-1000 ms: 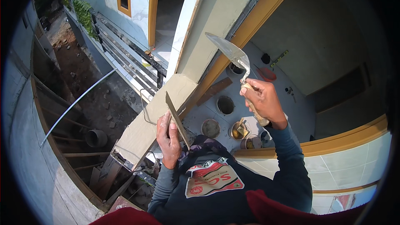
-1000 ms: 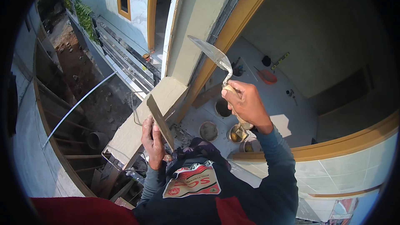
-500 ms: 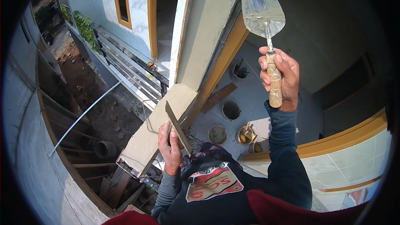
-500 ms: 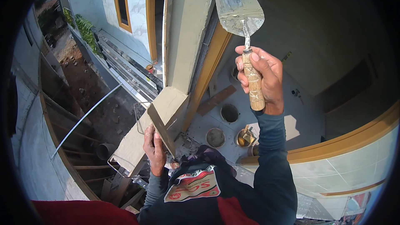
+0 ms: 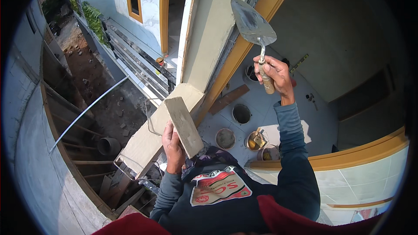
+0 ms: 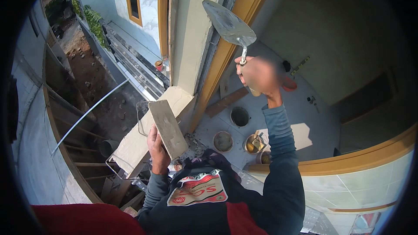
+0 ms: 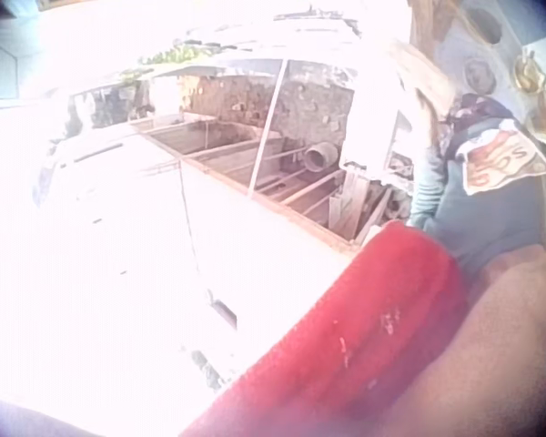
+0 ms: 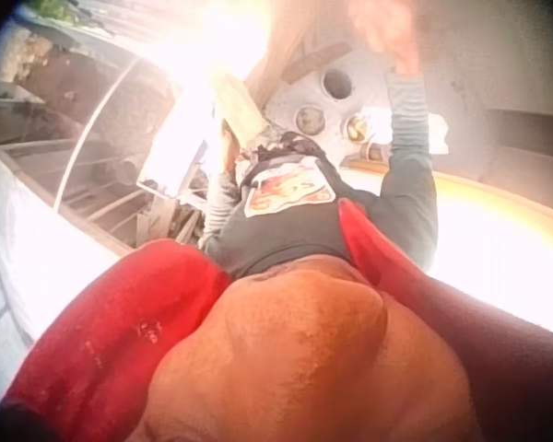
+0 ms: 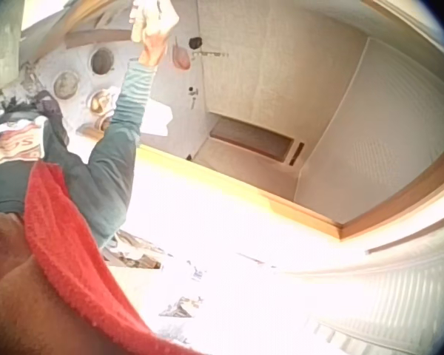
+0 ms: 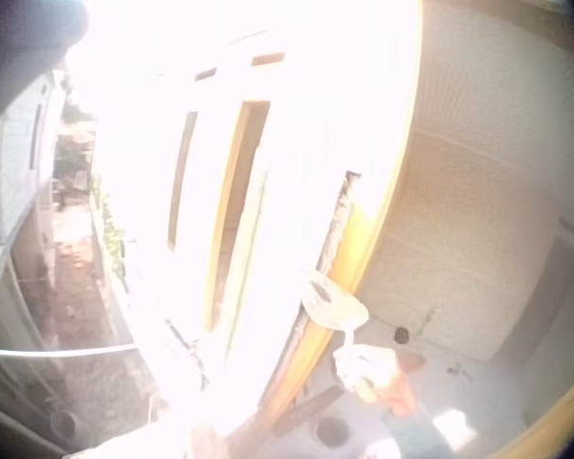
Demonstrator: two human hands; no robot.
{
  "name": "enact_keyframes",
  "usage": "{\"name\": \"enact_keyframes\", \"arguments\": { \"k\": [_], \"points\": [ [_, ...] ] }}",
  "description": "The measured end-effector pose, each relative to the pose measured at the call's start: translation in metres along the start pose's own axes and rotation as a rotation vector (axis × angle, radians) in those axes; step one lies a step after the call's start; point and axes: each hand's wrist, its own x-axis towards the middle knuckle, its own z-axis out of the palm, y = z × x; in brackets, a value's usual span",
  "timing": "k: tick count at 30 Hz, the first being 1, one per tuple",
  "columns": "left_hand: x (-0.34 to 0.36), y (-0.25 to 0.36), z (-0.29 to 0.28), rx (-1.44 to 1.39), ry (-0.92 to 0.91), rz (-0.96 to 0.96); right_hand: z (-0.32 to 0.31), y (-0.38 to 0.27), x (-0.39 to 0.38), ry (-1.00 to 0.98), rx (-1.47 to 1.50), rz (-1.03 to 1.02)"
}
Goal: The person applies plaster to the corner of a wall using a trowel while holding a board, and later smooths the edges of the wall with a sanding block.
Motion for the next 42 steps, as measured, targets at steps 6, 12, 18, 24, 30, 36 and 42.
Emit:
{"name": "enact_keyframes", "arguments": {
  "k": [6,12,18,24,30,36,42],
  "points": [
    [0.015,-0.012,0.012,-0.174,0.099,-0.131,0.031,0.011,-0.007,-0.014,0.012,0.039],
    [0.019,-0.016,0.005,-0.357,0.085,-0.163,0.045,0.011,-0.012,0.047,-0.147,-0.067],
    [0.01,-0.026,-0.011,-0.846,-0.036,-0.26,0.101,0.032,-0.057,-0.195,-0.32,-0.077],
    [0.014,-0.004,-0.019,-1.111,0.239,-0.284,0.158,0.093,-0.103,-0.216,-0.534,-0.179],
    [0.015,0.007,-0.059,-1.011,0.089,-0.066,0.133,0.092,-0.126,-0.145,-0.47,-0.14],
    [0.001,0.004,-0.075,-0.874,0.025,-0.096,0.111,0.085,-0.103,-0.211,0.431,0.936],
    [-0.015,0.003,-0.079,-0.879,0.02,-0.092,0.109,0.089,-0.087,-0.132,0.537,1.091]
  ]
}}
